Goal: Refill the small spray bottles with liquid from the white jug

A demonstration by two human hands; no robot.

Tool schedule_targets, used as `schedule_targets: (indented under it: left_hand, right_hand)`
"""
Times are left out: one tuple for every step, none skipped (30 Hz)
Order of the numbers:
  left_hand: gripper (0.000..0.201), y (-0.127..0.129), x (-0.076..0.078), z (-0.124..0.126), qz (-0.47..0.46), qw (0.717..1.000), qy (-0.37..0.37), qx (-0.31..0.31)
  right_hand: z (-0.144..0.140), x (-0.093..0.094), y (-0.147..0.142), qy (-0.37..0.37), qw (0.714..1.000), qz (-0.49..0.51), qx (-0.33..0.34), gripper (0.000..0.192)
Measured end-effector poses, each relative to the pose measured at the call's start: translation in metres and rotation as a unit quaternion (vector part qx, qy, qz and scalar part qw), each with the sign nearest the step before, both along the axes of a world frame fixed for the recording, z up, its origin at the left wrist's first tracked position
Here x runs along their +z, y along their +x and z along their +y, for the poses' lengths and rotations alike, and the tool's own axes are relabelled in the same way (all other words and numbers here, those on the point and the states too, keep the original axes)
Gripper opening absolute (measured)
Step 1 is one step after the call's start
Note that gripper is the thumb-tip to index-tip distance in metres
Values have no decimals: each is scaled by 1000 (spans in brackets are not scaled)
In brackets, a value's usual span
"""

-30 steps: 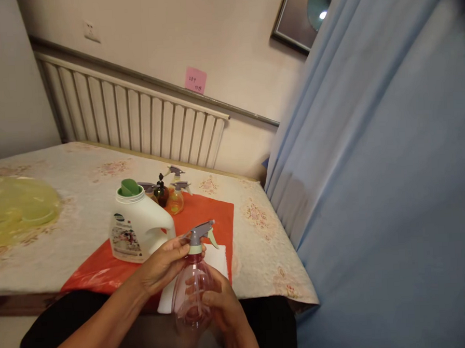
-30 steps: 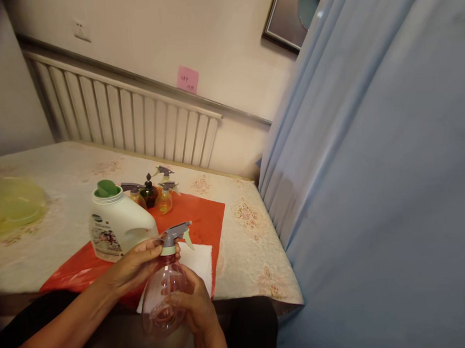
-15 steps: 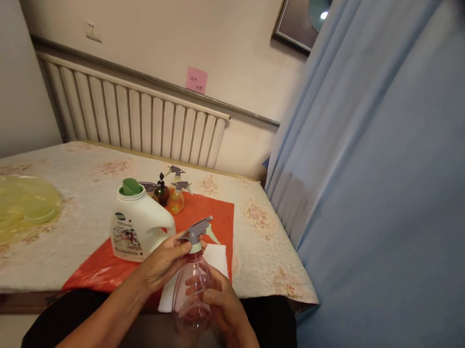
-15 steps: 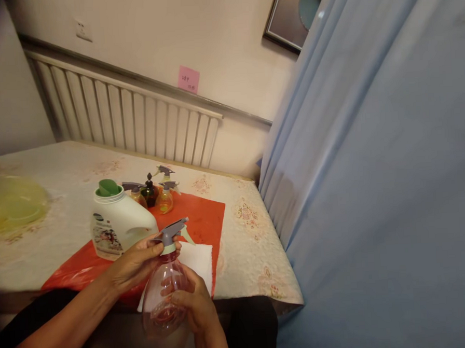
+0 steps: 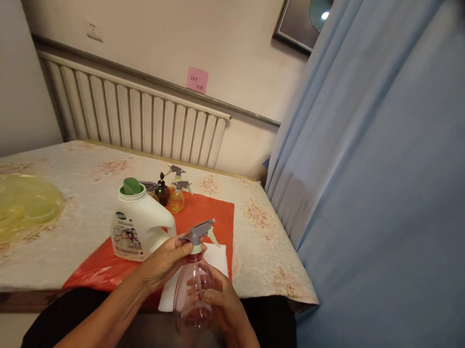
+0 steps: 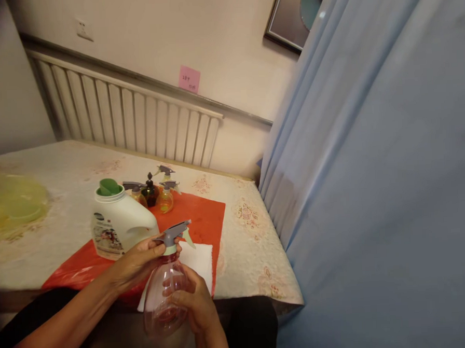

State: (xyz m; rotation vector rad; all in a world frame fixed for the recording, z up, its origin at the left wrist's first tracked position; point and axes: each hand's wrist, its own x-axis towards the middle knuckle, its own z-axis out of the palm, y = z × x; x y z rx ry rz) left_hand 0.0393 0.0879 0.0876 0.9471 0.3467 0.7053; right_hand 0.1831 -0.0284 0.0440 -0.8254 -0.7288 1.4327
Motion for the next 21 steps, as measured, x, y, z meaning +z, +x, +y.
schedule_targets:
  left_hand:
    - [34, 0, 0, 0, -1, 1000, 1, 4]
    - [34, 0, 0, -1, -2, 1000, 1, 10]
    - [33, 1, -1, -1, -3, 1000, 0, 14]
    - [32, 1, -1, -1, -2, 1000, -4, 17]
    - [32, 2, -2, -1, -2, 1000, -8, 18]
    - [32, 2, -2, -1, -2, 1000, -10, 15]
    - [33, 2, -3, 0, -4, 1000, -11, 12]
    - [33, 2, -3, 0, -7, 1000, -11, 10]
    - [34, 2, -3, 1, -11, 1000, -10, 7]
    - [34, 2, -3, 1, -14, 1000, -10, 5]
    - [34, 2, -3, 1, -17, 1000, -10, 3]
    - [33, 2, -3, 1, -21, 1000, -11, 2]
    - [32, 2, -3, 0, -24, 1000, -14, 2]
    - [30, 3, -3, -1, -26, 999, -18, 3]
    - [28, 3, -3, -2, -28, 999, -24, 8]
    - [25, 4, -2, -4, -29, 999, -31, 15]
    - [24, 6, -2, -5, -30, 999, -38, 24]
    - [23, 7, -2, -6, -31, 998, -44, 32]
    - [24, 8, -2, -7, -30, 998, -48, 38]
    - [25, 9, -1, -8, -29, 998, -50, 41]
    - [26, 10, -1, -8, -25, 998, -50, 41]
  right_hand:
    - [0, 0, 0, 0, 1000, 0, -1, 74]
    - [0, 0, 0, 1, 1000, 2, -1, 74]
    - [0, -1, -1, 1, 1000, 4, -1, 74]
    - [0, -1, -1, -1, 1000, 6, -1, 74]
    - [0, 0, -1, -3, 1000, 8, -2, 73]
    - [0, 0, -1, -5, 1000, 8, -2, 73]
    - [0, 1, -1, -7, 1000, 8, -2, 73]
    - [0, 1, -1, -8, 1000, 6, -2, 73]
    - [0, 1, -1, -6, 1000, 4, -1, 73]
    - [0, 1, -1, -4, 1000, 5, 0, 73]
    - [-1, 1, -1, -2, 1000, 7, 2, 73]
    - [-1, 0, -1, 1, 1000, 10, 3, 73]
    - [0, 0, -1, 2, 1000, 13, 4, 73]
    - [0, 0, -1, 3, 1000, 15, 4, 72]
    - [0, -1, -1, 3, 1000, 15, 3, 72]
    - [0, -1, -1, 3, 1000, 15, 4, 72]
    - [0, 0, -1, 3, 1000, 14, 4, 72]
    - [0, 0, -1, 3, 1000, 14, 3, 72]
    - [0, 0, -1, 3, 1000, 14, 3, 72]
    - [-1, 0, -1, 2, 1000, 15, 3, 71]
    - [-1, 0, -1, 1, 1000, 14, 0, 71]
